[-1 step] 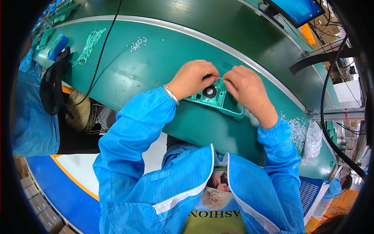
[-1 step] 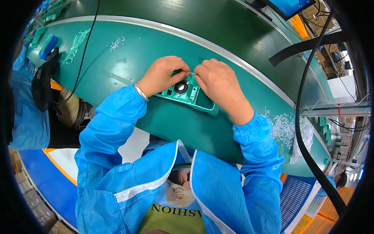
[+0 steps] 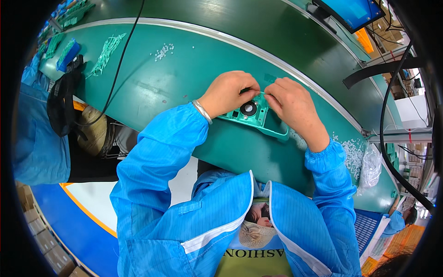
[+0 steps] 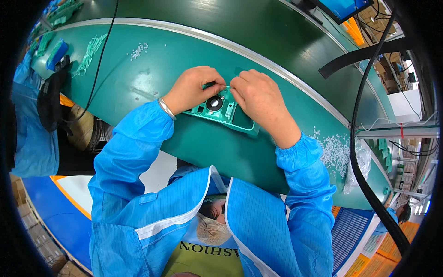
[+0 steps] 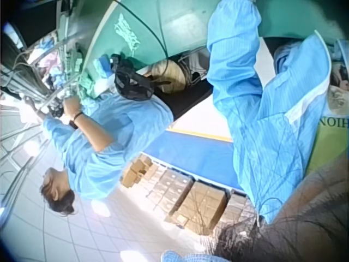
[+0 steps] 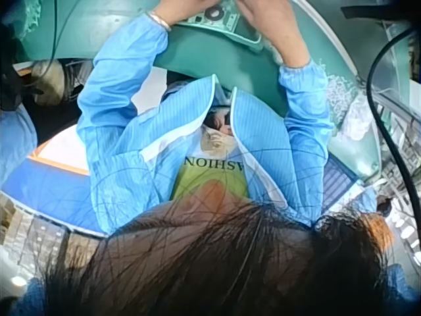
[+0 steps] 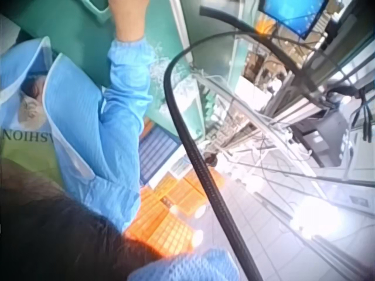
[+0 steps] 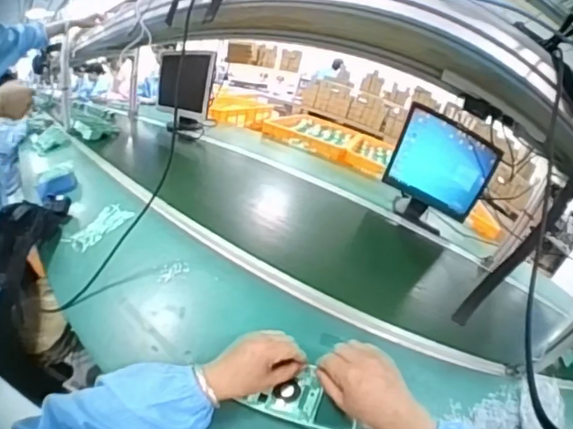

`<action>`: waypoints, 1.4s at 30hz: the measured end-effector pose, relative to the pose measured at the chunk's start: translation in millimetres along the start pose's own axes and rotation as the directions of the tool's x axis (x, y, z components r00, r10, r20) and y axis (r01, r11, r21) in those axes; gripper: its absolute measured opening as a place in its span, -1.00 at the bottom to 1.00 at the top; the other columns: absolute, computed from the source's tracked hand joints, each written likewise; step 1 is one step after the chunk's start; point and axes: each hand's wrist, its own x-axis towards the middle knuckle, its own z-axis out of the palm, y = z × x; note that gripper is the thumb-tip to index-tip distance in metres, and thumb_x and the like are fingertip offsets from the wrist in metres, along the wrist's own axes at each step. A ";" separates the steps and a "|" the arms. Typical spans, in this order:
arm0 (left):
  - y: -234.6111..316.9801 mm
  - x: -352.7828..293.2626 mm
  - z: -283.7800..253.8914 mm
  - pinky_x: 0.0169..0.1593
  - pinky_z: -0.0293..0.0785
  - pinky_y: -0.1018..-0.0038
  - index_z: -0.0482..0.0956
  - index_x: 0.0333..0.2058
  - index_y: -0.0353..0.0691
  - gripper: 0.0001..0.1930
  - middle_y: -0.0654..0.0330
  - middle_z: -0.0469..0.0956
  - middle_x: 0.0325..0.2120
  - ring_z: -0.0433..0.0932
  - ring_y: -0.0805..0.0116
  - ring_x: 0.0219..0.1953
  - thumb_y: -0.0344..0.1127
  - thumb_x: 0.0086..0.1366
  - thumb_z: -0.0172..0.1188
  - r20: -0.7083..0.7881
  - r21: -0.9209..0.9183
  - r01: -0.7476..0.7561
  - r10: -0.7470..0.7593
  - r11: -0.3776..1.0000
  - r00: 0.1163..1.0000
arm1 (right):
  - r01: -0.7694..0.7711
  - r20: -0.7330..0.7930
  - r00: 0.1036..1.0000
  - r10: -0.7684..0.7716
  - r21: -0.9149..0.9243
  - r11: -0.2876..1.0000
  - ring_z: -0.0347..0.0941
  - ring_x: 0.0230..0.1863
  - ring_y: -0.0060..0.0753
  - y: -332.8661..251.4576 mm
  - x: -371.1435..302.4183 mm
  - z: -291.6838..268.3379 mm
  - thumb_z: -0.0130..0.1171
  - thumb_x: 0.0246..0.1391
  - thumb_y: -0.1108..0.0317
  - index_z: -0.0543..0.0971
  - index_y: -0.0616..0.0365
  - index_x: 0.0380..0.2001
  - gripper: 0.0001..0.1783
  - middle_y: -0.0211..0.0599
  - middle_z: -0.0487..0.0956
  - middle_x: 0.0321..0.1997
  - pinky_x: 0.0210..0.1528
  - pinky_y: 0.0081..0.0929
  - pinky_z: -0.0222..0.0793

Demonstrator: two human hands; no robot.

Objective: The person assembles internal components and small white parts into a green electronic housing by hand, working on a factory assembly line.

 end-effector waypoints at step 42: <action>16.1 5.9 -10.3 -0.01 0.46 0.25 0.67 -0.16 -0.11 -0.78 0.25 0.62 -0.17 0.55 0.16 -0.08 -0.24 0.23 0.39 0.106 0.149 0.003 -0.019 0.989 0.994 | -0.342 0.083 0.939 0.333 0.164 0.925 0.56 -0.20 0.01 -9.2 -79.3 -68.3 0.41 0.01 0.36 0.68 0.22 -0.18 -0.71 -0.14 0.63 -0.25 -0.13 -0.17 0.48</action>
